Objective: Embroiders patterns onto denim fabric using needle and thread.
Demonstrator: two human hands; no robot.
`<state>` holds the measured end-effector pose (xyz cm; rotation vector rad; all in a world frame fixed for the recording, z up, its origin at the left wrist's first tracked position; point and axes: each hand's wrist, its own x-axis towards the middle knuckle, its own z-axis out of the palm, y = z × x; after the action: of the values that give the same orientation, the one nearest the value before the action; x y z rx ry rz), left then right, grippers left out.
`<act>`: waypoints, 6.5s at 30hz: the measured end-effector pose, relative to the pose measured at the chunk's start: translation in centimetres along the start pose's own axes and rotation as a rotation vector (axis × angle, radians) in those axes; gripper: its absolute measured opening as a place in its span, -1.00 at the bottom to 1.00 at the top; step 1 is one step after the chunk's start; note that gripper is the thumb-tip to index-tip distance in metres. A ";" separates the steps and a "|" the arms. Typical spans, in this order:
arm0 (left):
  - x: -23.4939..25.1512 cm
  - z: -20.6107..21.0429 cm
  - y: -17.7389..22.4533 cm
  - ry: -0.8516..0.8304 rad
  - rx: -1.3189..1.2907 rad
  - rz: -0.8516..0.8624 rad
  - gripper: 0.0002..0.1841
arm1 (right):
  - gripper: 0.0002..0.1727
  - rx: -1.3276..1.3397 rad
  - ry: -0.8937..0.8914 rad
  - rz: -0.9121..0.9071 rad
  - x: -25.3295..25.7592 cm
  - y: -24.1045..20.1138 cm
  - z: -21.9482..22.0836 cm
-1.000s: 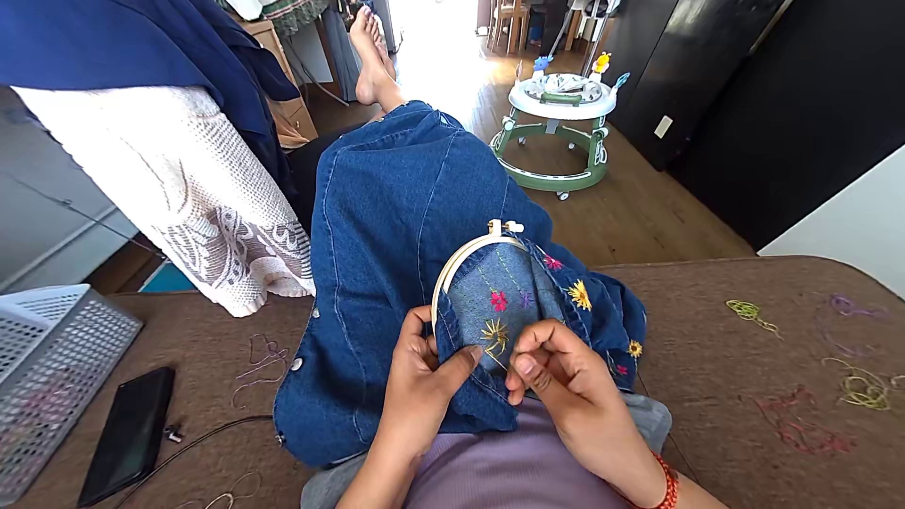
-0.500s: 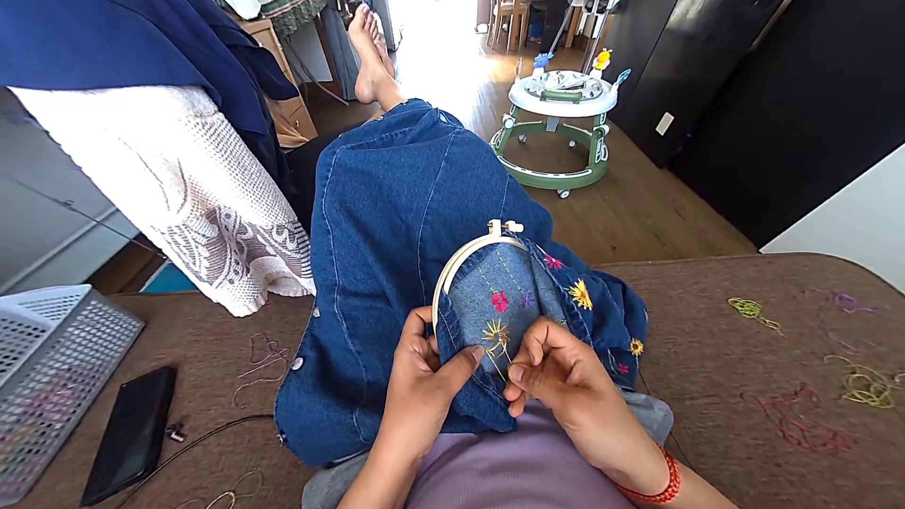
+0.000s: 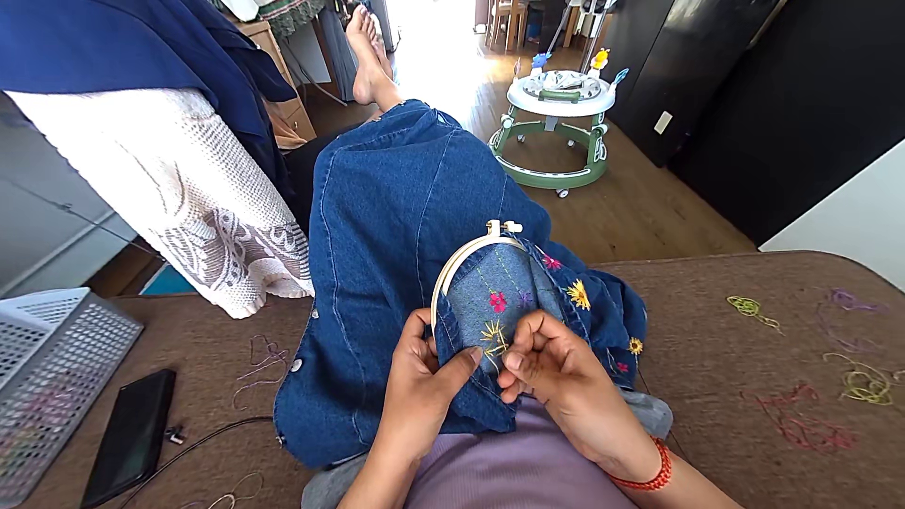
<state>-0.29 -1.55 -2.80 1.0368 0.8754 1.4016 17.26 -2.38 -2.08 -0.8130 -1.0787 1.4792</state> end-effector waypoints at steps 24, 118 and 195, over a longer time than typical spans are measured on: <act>0.0 -0.1 -0.2 0.006 0.019 -0.008 -0.56 | -0.84 -0.088 -0.032 0.008 1.3 -1.6 -0.8; 0.1 -2.9 -0.1 -0.085 0.860 0.357 -0.84 | -0.80 -0.540 -0.208 -0.006 3.2 -0.4 -1.1; -0.1 -1.8 -2.0 -0.063 0.521 0.381 -0.84 | -0.81 0.182 -0.274 0.057 -0.4 -0.1 -1.4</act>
<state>-1.32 -1.35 -5.32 1.7051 1.0640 1.4731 18.60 -2.47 -2.50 -0.5272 -1.1082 1.7450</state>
